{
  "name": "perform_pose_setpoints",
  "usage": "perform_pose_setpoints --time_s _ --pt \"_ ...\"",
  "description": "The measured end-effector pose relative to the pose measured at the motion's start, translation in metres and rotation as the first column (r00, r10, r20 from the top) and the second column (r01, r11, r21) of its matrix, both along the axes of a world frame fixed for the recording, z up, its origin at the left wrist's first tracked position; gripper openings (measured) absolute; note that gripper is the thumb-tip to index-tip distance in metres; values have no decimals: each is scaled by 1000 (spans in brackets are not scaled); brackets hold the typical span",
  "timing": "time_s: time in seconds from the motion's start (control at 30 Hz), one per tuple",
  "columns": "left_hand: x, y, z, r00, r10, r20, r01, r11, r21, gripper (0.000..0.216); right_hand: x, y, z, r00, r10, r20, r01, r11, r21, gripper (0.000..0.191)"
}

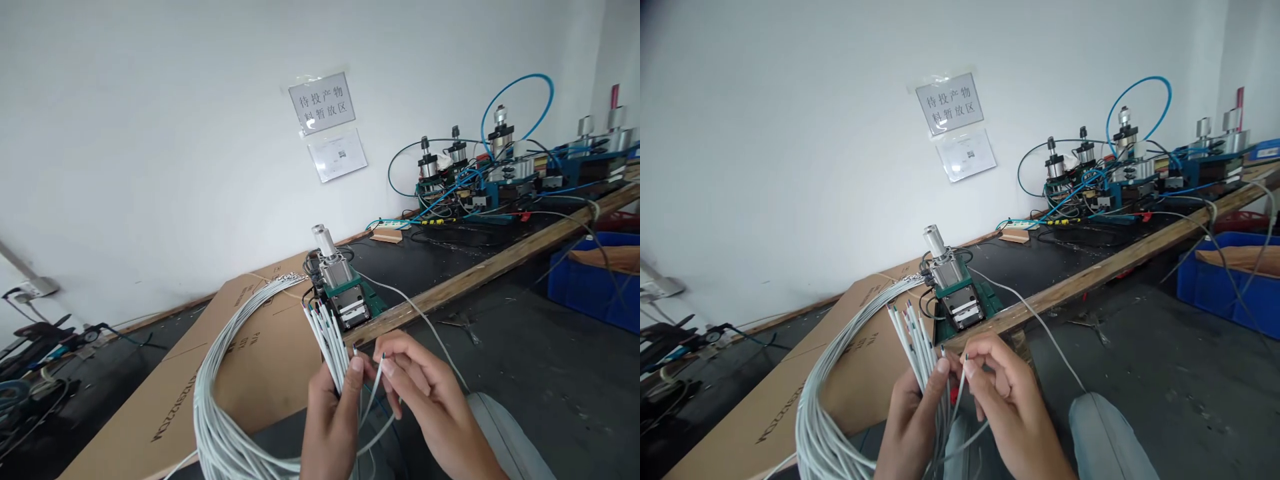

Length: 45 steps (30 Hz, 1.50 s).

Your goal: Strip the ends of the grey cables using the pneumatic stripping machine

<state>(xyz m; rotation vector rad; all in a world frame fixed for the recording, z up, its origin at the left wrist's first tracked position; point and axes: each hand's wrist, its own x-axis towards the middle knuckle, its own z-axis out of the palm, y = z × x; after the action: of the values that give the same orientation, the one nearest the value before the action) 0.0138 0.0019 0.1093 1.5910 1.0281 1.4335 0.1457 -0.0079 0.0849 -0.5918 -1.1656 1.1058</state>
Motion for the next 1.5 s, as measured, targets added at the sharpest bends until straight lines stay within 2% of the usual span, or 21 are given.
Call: perform_pose_setpoints --time_s 0.1,0.17,0.23,0.33,0.43,0.53,0.73,0.9,1.03,1.2,1.37,1.5 --pt "1 -1 -3 998 51 22 -51 999 -10 40 -4 -4 -7 999 33 -20 -33 999 -28 27" --pt "2 -3 -4 995 -3 98 13 995 -101 40 -5 -5 -10 999 40 -17 -41 998 -52 30" --pt "3 -6 -2 978 -91 186 127 973 -192 40 -3 -6 -11 999 42 15 -41 995 -89 33" --pt "3 -9 3 967 -145 208 195 951 -241 43 2 -8 -10 993 48 106 -33 990 -137 38" --pt "0 -9 8 978 -139 154 175 952 -253 45 7 -11 -6 980 61 190 -34 989 -141 39" --pt "-3 -7 7 974 -178 140 209 944 -254 44 11 -13 -2 968 72 242 -41 990 -134 38" --pt "-11 -2 2 953 -287 93 301 922 -245 44 13 -16 1 957 116 267 -85 988 -126 41" --pt "-15 -3 2 949 -315 20 311 924 -222 38 17 -18 2 948 137 287 -103 986 -133 41" --pt "-14 -4 2 942 -331 48 334 918 -213 35 18 -18 4 949 120 293 -98 991 -91 42" --pt "-10 -8 4 963 -268 18 266 942 -206 25 16 -19 1 912 6 411 -4 1000 -6 40" --pt "-8 -7 11 974 -181 -135 156 972 -178 14 17 -22 -3 790 -232 567 118 966 231 28" --pt "-6 -3 16 954 -164 -250 123 977 -172 12 19 -26 -3 691 -323 647 124 934 334 24"
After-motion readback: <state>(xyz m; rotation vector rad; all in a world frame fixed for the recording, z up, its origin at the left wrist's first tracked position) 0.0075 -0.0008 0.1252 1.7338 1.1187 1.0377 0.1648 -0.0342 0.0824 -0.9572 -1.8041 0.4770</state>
